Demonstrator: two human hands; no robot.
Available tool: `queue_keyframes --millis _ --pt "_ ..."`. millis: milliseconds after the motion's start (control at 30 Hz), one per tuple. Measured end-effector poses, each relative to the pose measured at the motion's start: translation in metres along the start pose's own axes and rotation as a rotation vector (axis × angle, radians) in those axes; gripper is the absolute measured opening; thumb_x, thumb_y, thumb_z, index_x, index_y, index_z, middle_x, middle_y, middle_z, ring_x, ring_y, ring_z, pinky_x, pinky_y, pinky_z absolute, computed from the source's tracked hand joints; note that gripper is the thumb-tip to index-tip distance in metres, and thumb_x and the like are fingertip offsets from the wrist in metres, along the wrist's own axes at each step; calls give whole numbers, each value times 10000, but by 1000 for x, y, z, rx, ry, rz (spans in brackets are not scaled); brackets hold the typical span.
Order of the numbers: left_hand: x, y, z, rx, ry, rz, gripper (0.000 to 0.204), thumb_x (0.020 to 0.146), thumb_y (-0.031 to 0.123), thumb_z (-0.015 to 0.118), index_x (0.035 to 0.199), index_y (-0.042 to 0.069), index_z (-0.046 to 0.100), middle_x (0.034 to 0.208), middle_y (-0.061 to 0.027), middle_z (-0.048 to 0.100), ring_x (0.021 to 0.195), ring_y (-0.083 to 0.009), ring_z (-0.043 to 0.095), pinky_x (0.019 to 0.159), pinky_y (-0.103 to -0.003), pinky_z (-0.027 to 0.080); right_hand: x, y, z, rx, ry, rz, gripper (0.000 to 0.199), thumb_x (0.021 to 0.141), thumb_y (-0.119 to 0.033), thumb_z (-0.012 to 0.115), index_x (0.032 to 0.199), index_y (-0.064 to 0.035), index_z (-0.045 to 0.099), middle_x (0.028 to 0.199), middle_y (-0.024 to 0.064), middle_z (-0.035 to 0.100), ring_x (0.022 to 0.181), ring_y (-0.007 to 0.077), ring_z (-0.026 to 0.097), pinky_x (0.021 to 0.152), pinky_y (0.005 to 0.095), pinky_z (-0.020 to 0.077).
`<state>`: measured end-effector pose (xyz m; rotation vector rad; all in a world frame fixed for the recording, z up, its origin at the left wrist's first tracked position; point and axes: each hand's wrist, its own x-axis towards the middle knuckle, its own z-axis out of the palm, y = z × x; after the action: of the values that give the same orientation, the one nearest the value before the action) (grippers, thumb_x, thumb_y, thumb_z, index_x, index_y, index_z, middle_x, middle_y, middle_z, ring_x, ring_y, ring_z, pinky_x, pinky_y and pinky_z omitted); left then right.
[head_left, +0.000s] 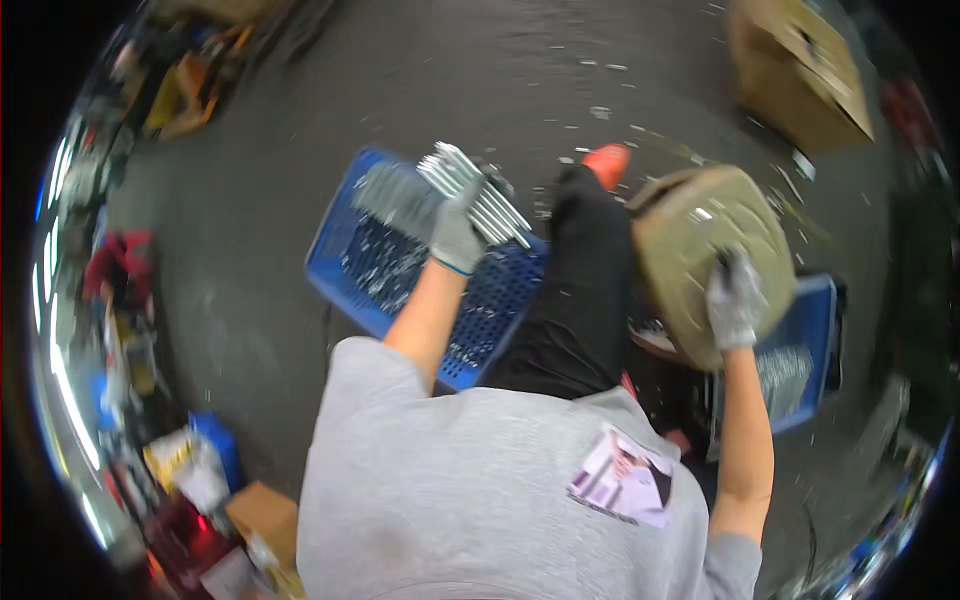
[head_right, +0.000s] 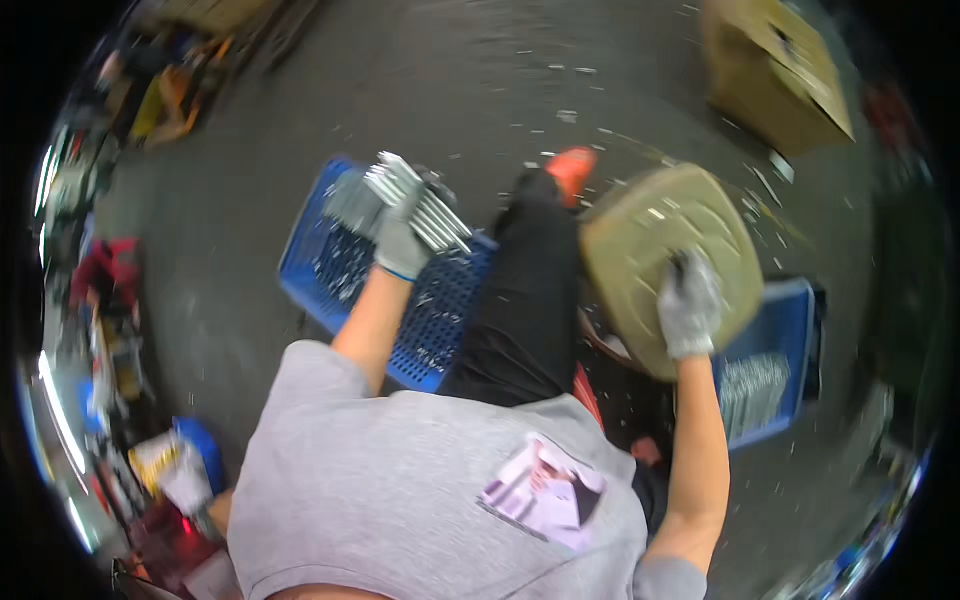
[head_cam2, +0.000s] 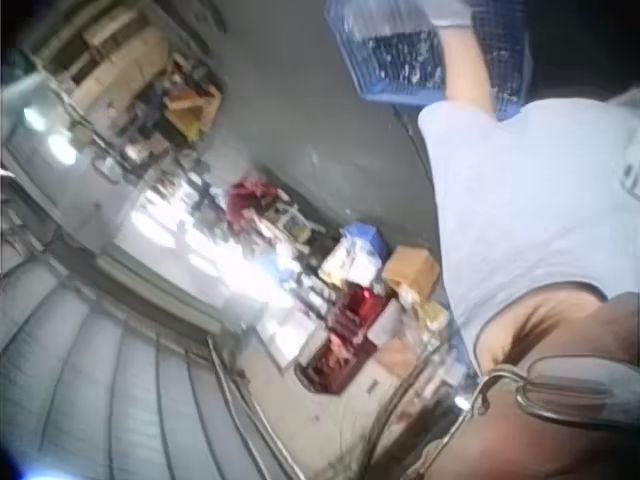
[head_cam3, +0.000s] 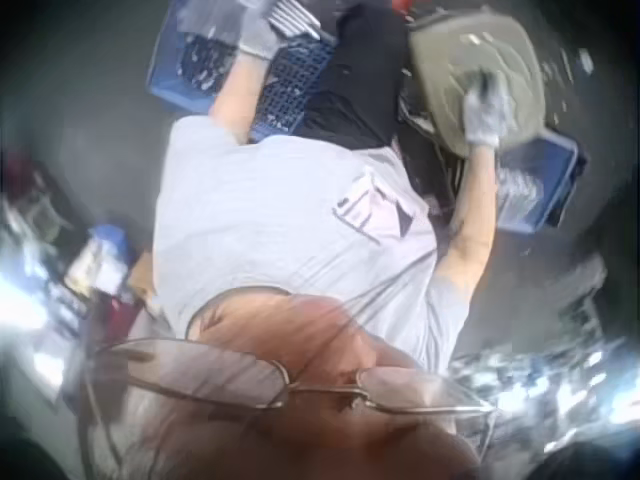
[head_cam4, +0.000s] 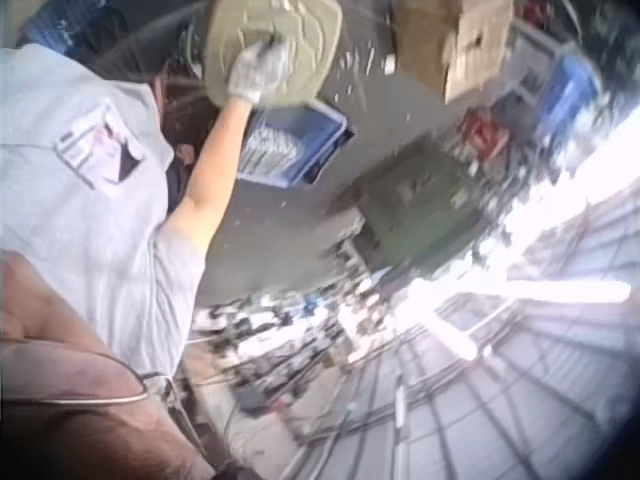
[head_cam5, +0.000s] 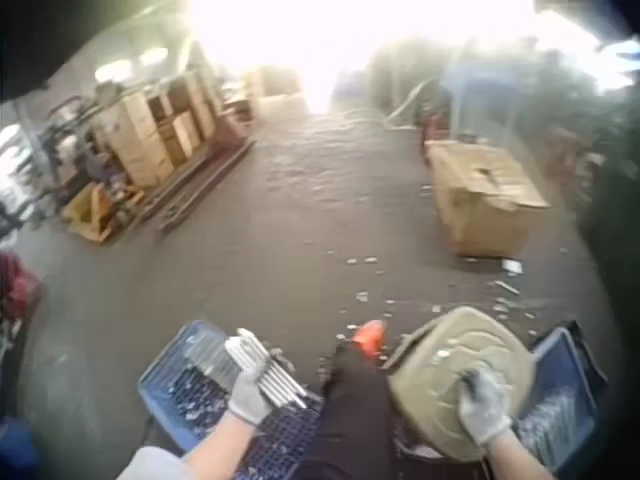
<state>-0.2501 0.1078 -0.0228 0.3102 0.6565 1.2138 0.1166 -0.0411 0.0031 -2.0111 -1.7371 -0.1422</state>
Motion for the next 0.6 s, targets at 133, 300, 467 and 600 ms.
queue_keyframes --millis 133,300,467,600 --pt "-7 -15 115 197 -267 46 303 850 -6 658 1127 64 557 963 -80 660 838 -193 664 761 -329 563 -15 12 -25 560 -94 353 214 889 -59 582 1096 -21 621 949 96 676 769 208 631 735 300 504" --pt "-37 -94 200 660 -459 46 141 806 -13 697 921 60 662 863 -45 682 775 -125 658 714 -250 543 -60 8 -74 1175 59 925 143 954 -106 561 1069 -44 621 945 82 660 779 163 630 746 266 513" --pt "-58 -171 205 840 -783 274 188 811 -1 705 990 28 653 895 -42 705 780 -123 668 710 -221 533 -86 -13 -91 1621 356 844 95 956 -74 558 1011 -45 629 907 67 654 779 133 609 745 259 514" --pt "-72 -201 186 845 -837 178 198 792 7 727 978 27 662 885 -20 711 773 -101 665 705 -213 526 -96 -11 -77 1644 474 729 148 969 -120 575 1094 -46 601 1030 94 651 794 153 631 834 279 536"
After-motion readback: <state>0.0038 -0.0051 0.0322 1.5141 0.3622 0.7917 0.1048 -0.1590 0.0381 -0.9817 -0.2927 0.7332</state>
